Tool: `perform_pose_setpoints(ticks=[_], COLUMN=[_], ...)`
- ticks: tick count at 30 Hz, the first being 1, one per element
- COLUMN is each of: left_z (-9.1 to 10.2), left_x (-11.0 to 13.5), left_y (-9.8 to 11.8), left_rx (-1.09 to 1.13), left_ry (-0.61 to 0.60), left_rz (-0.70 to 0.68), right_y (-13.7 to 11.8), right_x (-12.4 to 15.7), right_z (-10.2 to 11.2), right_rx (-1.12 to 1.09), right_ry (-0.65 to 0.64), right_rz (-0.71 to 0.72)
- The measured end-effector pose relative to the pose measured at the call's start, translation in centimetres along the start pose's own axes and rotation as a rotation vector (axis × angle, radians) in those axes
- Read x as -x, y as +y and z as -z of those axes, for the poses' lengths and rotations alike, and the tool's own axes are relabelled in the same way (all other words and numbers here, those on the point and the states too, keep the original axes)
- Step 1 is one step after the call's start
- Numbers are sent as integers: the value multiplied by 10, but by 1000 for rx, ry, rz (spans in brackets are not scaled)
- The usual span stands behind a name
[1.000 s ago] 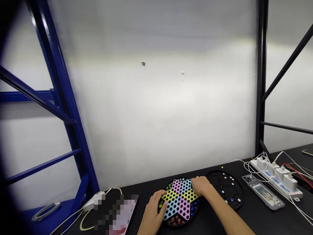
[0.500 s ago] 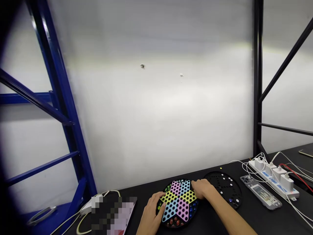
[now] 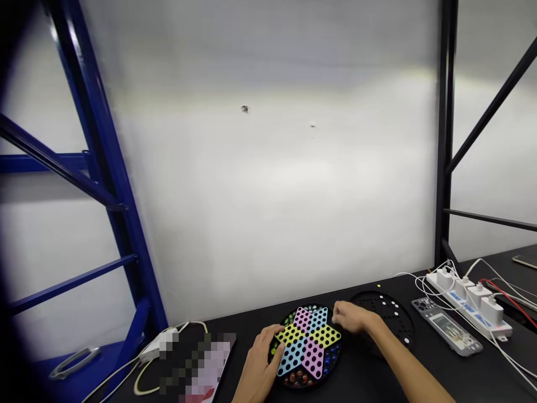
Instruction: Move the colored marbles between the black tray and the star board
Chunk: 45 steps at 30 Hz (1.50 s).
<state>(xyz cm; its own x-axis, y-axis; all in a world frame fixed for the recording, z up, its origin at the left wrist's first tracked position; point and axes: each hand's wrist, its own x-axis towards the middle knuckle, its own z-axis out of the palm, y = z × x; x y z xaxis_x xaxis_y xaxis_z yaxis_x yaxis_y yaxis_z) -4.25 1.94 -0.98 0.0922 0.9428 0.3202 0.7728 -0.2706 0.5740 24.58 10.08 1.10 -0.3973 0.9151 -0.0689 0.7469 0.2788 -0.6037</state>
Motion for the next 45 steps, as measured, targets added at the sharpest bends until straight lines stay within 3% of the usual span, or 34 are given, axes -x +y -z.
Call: perform_pose_setpoints(ticks=[5, 7, 12, 18, 20, 24, 28, 34, 40, 45], left_z=[-1, -1, -1, -2, -2, -2, -3, -2, 2, 0], left_x=[0, 0, 0, 0, 1, 1, 1, -10, -52, -77], left_y=[-1, 0, 1, -1, 0, 4, 3, -6, 3, 5], left_rx=[5, 0, -11, -34, -40, -75, -153, -275, -417, -493], left_ry=[0, 0, -3, 3, 2, -37, -106, -128, -310, -339], left_rz=[-4, -11, 0, 3, 3, 27, 88, 119, -43, -112], right_y=[19, 29, 51, 58, 57, 46, 20, -21, -22, -20], right_x=[9, 9, 8, 16, 18, 24, 30, 29, 31, 35], right_z=[1, -1, -16, -41, -44, -38, -31, -55, -76, -77], right_rx=[-760, -872, -605, 183, 304, 294, 228, 115, 133, 159], right_ry=[282, 373, 543, 545, 526, 560, 622, 637, 583, 567], right_rz=[11, -34, -209, -56, -34, -75, -80, 83, 169, 173])
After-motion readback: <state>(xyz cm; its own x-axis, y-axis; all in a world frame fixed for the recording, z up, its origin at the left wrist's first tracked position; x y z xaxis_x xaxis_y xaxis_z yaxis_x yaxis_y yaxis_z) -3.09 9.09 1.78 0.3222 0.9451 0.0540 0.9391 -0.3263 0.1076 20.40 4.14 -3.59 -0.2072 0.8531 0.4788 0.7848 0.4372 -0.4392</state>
